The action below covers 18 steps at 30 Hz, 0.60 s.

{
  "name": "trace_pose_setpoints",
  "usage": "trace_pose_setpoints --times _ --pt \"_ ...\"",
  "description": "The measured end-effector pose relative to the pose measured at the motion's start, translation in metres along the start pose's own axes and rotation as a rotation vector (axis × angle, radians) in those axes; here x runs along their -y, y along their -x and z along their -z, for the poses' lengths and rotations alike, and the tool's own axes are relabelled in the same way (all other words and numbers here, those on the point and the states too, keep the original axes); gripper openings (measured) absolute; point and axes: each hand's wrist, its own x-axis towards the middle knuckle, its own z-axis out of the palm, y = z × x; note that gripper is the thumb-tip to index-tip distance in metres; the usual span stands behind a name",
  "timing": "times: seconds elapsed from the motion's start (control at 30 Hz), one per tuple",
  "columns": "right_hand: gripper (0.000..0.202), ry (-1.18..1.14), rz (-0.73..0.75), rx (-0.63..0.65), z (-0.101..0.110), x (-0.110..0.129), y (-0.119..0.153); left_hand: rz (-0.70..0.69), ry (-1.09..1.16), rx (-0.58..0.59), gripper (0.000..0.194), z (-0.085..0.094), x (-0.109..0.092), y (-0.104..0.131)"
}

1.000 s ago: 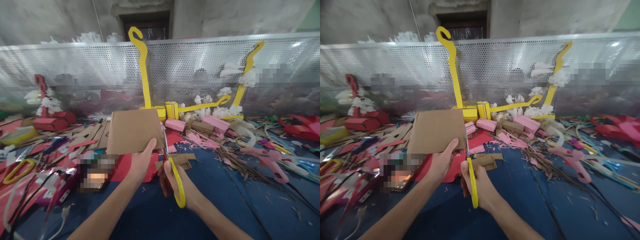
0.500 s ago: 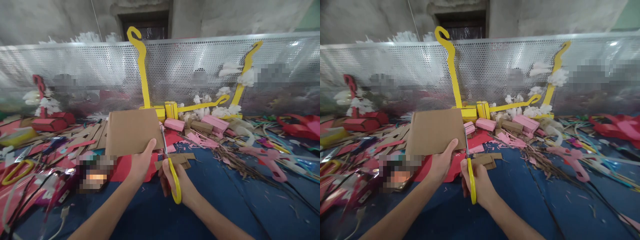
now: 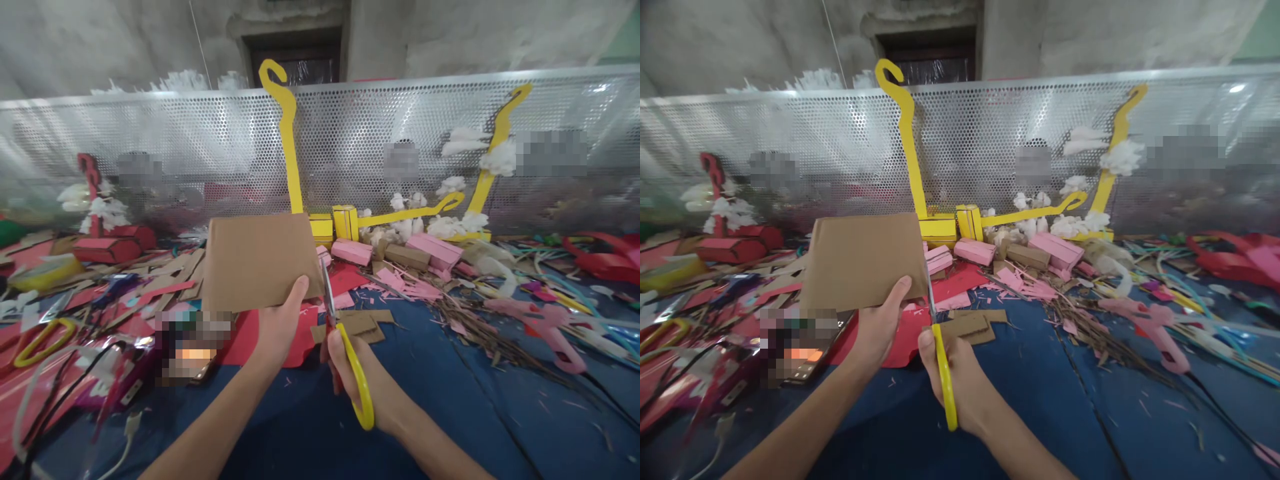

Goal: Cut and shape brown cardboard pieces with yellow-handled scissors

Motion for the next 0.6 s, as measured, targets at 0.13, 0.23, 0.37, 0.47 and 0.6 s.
trace_pose_setpoints --times 0.13,0.23,0.37,0.47,0.6 --pt "0.064 0.068 0.009 -0.047 -0.001 0.001 -0.001 -0.037 0.029 -0.034 0.045 -0.001 -0.003 0.0" --pt "0.066 0.081 -0.002 -0.047 -0.002 -0.002 -0.002 0.005 0.086 -0.025 0.045 -0.002 -0.005 0.0" --pt "0.068 0.103 -0.006 -0.026 -0.002 -0.006 -0.002 0.088 0.135 0.025 0.048 -0.002 -0.004 -0.001" --pt "0.069 0.104 -0.02 -0.029 -0.003 -0.008 -0.003 0.096 0.155 0.035 0.048 -0.002 -0.004 -0.001" --pt "0.069 0.075 -0.04 -0.058 -0.006 -0.01 -0.004 0.101 0.167 0.026 0.047 -0.003 -0.004 0.0"
